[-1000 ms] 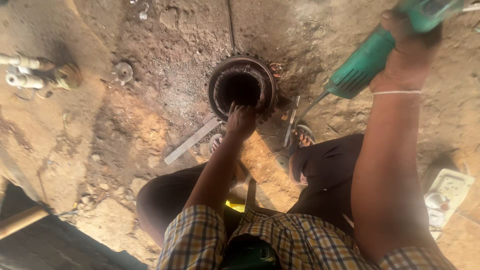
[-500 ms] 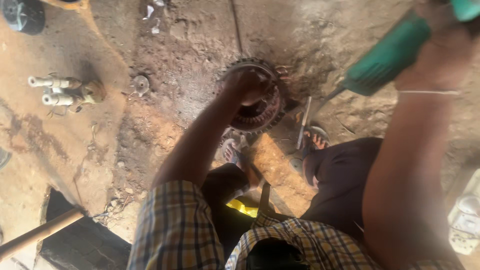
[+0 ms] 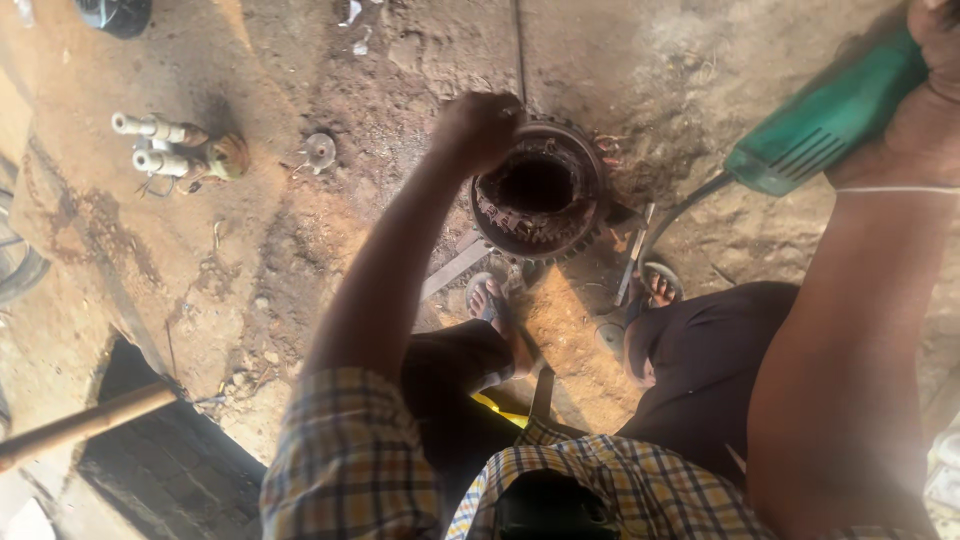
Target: The person uses an angle grinder to smooth the inner surface of a short metal pipe segment. They repeatedly insert the grinder into the pipe, rotate it, and remove debris by hand. The pipe remains on the ground throughout.
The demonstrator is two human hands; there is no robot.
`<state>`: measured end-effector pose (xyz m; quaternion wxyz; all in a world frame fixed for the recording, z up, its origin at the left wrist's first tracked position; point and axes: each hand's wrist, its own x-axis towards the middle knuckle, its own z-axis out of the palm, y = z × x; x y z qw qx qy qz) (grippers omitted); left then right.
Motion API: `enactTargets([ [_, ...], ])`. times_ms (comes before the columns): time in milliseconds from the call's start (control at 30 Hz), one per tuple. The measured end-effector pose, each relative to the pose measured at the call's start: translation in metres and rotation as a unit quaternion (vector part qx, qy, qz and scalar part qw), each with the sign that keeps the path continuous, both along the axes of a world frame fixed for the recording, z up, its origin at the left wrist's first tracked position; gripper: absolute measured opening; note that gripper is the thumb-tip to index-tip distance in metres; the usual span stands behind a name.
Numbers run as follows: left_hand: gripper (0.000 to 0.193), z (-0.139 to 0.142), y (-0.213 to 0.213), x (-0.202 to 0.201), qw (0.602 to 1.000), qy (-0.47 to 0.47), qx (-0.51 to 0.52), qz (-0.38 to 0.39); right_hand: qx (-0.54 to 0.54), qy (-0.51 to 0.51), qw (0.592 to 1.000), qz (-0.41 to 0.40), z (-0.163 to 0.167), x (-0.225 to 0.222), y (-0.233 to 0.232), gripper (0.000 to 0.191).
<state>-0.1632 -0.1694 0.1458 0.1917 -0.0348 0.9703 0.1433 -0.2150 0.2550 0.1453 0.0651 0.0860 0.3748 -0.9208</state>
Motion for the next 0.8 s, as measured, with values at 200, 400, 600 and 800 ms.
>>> enactTargets([
  [200,0.050,-0.010,-0.055,0.038,0.987,-0.062,-0.077,0.128,0.032,0.029,0.999,0.016,0.002,-0.002,-0.004,0.020],
  [400,0.060,-0.053,-0.030,0.044,0.945,-0.251,-0.065,0.200,0.042,-0.031,0.999,-0.012,-0.001,0.000,-0.001,0.025],
  [600,0.052,-0.088,-0.013,0.059,0.927,-0.286,-0.056,0.235,0.050,-0.025,0.998,0.014,0.004,0.000,0.001,0.025],
  [800,0.042,-0.087,0.005,0.075,0.893,-0.239,-0.011,0.381,0.013,-0.021,0.999,-0.028,0.016,0.000,-0.011,0.022],
])
